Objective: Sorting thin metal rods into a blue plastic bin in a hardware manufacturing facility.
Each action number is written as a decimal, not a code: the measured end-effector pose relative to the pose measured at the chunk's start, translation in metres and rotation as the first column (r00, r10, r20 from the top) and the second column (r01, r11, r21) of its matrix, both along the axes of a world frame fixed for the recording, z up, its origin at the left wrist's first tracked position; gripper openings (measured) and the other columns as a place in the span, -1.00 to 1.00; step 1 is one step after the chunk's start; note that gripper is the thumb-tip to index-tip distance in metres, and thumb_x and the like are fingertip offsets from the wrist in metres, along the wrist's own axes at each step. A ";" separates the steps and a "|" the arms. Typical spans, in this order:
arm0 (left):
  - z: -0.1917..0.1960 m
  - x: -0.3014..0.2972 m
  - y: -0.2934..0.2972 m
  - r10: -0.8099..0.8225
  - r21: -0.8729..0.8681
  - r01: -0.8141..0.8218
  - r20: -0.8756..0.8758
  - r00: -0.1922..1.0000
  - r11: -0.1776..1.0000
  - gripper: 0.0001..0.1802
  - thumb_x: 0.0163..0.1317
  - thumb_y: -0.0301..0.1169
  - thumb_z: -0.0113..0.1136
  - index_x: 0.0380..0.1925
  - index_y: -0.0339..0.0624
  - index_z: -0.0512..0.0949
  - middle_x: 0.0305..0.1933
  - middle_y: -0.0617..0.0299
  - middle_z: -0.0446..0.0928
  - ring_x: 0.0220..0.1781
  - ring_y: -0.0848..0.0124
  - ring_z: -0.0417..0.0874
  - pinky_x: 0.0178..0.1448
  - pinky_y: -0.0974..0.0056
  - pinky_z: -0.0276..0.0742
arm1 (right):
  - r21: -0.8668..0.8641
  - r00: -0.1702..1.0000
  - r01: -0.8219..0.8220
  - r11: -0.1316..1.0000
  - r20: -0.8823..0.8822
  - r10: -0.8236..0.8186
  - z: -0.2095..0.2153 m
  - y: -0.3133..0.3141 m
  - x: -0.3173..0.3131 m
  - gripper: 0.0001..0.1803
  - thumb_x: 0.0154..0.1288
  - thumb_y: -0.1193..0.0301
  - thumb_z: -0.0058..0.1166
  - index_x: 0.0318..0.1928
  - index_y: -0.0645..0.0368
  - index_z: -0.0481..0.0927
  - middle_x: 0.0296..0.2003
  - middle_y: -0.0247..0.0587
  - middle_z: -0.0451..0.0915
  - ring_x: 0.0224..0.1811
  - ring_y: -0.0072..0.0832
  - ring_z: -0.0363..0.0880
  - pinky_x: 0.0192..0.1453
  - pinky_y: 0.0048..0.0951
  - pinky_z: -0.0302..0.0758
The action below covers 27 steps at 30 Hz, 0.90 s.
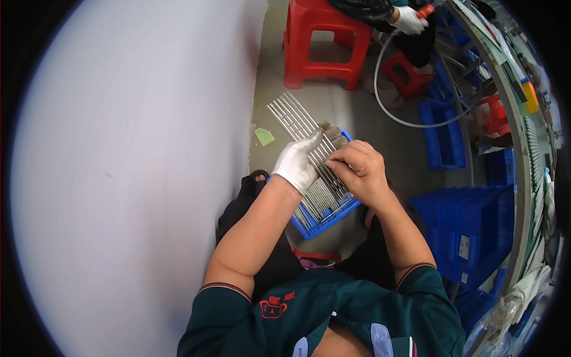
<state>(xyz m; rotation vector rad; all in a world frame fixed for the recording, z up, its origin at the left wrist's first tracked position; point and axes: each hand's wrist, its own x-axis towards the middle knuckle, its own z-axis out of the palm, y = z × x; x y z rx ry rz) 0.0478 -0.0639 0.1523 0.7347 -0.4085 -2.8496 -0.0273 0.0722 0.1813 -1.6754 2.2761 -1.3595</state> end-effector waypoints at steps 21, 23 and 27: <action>-0.007 0.003 -0.004 -0.050 -0.054 0.046 -0.071 0.996 0.997 -0.75 0.39 -0.45 -0.03 0.02 -0.29 0.44 -0.01 -0.06 0.53 0.02 0.14 0.62 0.10 0.10 0.63 | 0.024 0.967 -0.037 0.999 -0.251 0.041 0.008 -0.005 0.006 -0.86 -0.09 0.53 0.28 -0.43 0.09 0.63 -0.49 -0.33 0.55 -0.42 -0.35 0.47 -0.29 -0.33 0.33; -0.008 0.004 -0.005 -0.057 -0.058 0.052 -0.076 0.996 0.997 -0.74 0.39 -0.46 -0.03 0.03 -0.30 0.44 -0.01 -0.06 0.53 0.02 0.14 0.61 0.11 0.10 0.62 | 0.053 0.969 -0.013 0.999 -0.246 0.026 0.009 -0.005 0.005 -0.87 -0.08 0.53 0.28 -0.44 0.11 0.63 -0.50 -0.32 0.55 -0.42 -0.34 0.47 -0.30 -0.33 0.33; -0.001 0.003 -0.002 -0.050 -0.085 0.044 -0.065 0.997 0.995 -0.73 0.39 -0.46 -0.04 0.04 -0.31 0.43 0.00 -0.06 0.53 0.06 0.13 0.59 0.15 0.10 0.60 | -0.014 0.985 -0.002 1.000 -0.170 0.000 0.016 -0.002 0.002 -0.90 -0.06 0.54 0.27 -0.45 0.13 0.63 -0.52 -0.30 0.54 -0.42 -0.34 0.48 -0.28 -0.35 0.34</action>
